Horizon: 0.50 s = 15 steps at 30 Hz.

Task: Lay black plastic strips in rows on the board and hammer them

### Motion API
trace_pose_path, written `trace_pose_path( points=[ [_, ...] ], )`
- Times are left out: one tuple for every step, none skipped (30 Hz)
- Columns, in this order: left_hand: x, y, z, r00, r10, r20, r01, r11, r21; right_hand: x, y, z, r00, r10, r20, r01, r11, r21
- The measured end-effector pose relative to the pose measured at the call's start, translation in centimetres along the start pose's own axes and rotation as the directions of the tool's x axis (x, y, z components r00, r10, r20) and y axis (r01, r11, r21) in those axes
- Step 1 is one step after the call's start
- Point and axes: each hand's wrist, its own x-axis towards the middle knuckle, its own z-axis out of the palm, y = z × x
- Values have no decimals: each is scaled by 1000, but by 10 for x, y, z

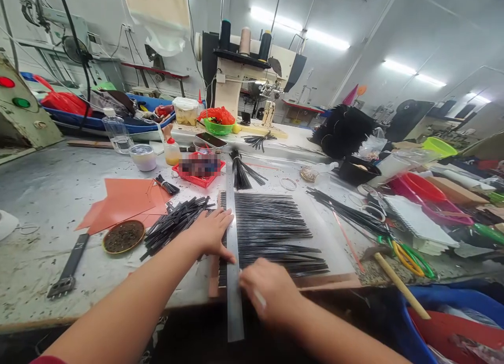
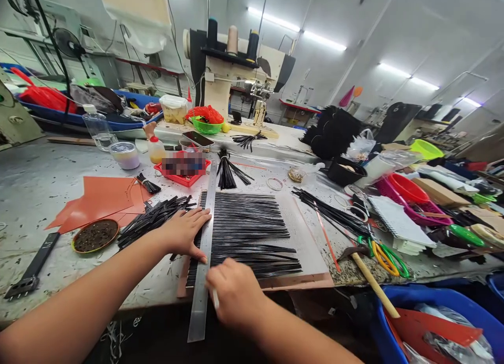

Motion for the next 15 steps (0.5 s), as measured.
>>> trace_pose_path(
  points=[
    [0, 0, 0, 1000, 1, 0, -1, 1000, -3, -12, -8, -1, 999, -45, -8, 45, 998, 39],
    [1, 0, 0, 1000, 3, 0, -3, 1000, -6, -24, -15, -2, 996, -82, -21, 84, 993, 87],
    [1, 0, 0, 1000, 4, -1, -4, 1000, -10, -33, -20, -4, 994, -108, -31, 111, 984, 137],
    [2, 0, 0, 1000, 5, -2, -5, 1000, -12, -41, -24, -5, 994, -105, -33, 109, 977, 183],
    [2, 0, 0, 1000, 5, -2, -5, 1000, -15, -47, -26, -7, 997, -72, -30, 77, 972, 223],
    [2, -1, 1, 1000, 4, -3, -4, 1000, -17, -50, -26, -9, 1000, -5, -17, 9, 965, 263],
    [3, -1, 1, 1000, 3, -3, -3, 1000, -19, -51, -25, -10, 995, 99, 12, -98, 947, 307],
    [3, -1, 2, 1000, 2, -2, -2, 1000, -21, -50, -23, -10, 974, 218, 58, -224, 908, 353],
    [3, -1, 2, 1000, 0, -1, 0, 1000, -22, -48, -21, -9, 937, 325, 124, -347, 846, 404],
    [3, -2, 2, 1000, -2, -1, 2, 1000, -23, -45, -19, -7, 891, 403, 208, -453, 764, 460],
    [3, -2, 2, 1000, -4, -3, 4, 1000, -22, -41, -18, -2, 842, 442, 311, -540, 667, 513],
    [3, -2, 2, 1000, -5, -7, 5, 1000, -21, -37, -17, 4, 793, 446, 414, -608, 563, 560],
    [2, -1, 1, 1000, -6, -15, 6, 1000, -16, -33, -17, 11, 753, 427, 501, -657, 456, 600],
    [1, -1, 0, 1000, -8, -29, 8, 1000, -10, -30, -18, 18, 723, 393, 567, -688, 349, 636],
    [-1, 0, -2, 999, -10, -48, 10, 1000, -1, -27, -19, 26, 705, 368, 606, -702, 247, 668]
  ],
)
